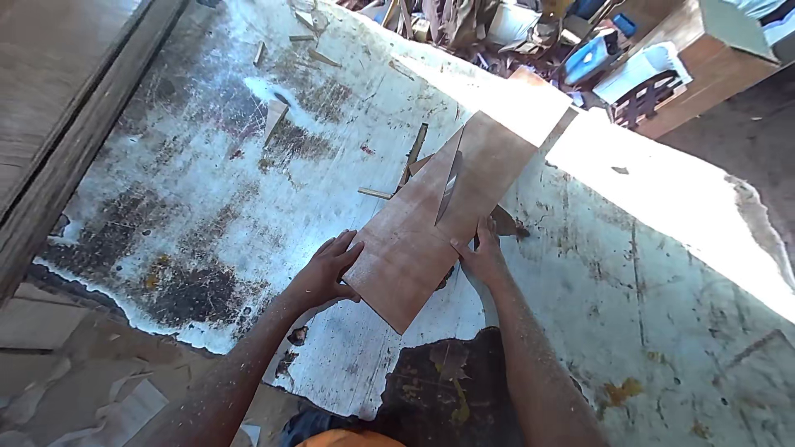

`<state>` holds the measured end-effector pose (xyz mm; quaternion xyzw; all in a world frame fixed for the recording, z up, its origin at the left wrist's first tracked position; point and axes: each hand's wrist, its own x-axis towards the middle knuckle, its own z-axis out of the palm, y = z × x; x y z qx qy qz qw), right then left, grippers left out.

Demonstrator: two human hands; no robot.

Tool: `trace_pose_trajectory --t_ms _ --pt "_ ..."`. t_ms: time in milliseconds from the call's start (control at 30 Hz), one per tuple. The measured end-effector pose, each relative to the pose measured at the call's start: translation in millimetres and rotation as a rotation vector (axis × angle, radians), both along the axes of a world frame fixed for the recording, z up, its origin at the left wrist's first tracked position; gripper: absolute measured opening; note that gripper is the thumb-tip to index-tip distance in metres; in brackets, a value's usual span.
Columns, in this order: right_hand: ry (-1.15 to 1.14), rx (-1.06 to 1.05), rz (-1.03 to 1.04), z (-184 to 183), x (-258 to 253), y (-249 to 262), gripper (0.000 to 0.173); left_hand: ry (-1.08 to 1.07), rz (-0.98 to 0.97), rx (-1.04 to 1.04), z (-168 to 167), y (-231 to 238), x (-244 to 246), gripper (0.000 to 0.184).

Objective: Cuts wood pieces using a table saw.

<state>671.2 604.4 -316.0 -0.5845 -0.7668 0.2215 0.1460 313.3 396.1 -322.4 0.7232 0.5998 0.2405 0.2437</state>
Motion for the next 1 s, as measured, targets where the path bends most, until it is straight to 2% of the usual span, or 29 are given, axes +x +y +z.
trace_pose_trajectory --t_ms 267,400,500,667,800,1000 --pt "-0.089 0.003 0.034 4 1 17 0.108 0.026 -0.014 -0.043 3 18 0 0.109" --pt "-0.126 0.001 0.062 7 4 -12 0.101 0.047 -0.006 -0.041 5 -11 4 0.109" --pt "-0.16 0.043 0.083 6 8 -66 0.091 0.031 0.009 -0.028 7 -63 6 0.106" --pt "-0.272 0.084 0.02 10 5 -190 0.071 0.051 0.01 -0.072 2 -174 9 0.1" --pt "-0.367 0.128 0.015 11 2 -274 0.063 0.025 -0.005 -0.061 -4 -253 3 0.098" --pt "-0.398 0.188 0.056 9 -9 -366 0.059 0.037 -0.038 -0.047 -8 -327 -30 0.1"
